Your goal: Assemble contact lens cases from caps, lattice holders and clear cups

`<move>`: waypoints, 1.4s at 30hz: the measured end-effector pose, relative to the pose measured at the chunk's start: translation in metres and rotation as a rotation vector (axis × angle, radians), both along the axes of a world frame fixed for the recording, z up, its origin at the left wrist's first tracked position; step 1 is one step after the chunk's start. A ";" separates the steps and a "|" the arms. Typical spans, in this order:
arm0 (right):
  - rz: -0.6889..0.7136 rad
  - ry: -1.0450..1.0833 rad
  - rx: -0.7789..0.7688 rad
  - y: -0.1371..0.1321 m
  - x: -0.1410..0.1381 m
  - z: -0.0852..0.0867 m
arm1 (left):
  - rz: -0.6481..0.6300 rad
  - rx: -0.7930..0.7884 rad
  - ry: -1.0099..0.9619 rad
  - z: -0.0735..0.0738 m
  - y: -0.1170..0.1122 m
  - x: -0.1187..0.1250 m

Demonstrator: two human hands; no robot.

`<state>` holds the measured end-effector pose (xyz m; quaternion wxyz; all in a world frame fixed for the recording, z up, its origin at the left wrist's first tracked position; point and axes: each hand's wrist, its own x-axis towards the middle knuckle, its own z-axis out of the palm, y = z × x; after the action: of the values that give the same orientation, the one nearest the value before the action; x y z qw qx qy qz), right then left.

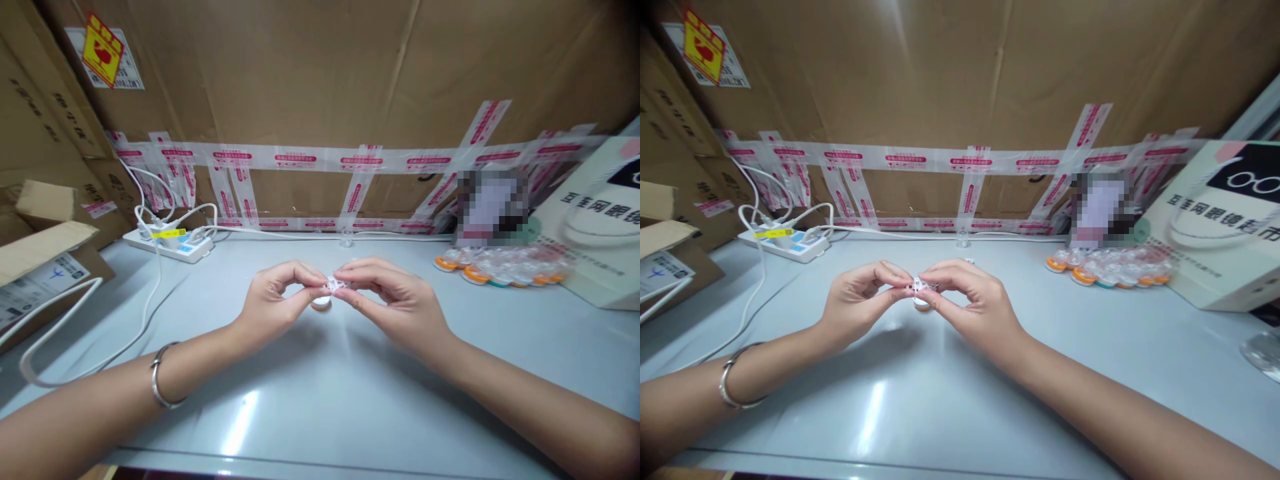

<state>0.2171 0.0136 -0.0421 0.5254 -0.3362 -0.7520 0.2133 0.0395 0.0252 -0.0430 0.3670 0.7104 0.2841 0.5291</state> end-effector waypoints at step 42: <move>-0.009 -0.448 0.438 0.004 0.009 0.001 | 0.025 -0.049 0.049 -0.005 0.001 0.001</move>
<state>0.2262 0.0179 -0.0413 0.4076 -0.2568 -0.8756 -0.0354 0.0410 0.0263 -0.0480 0.3708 0.7103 0.3147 0.5089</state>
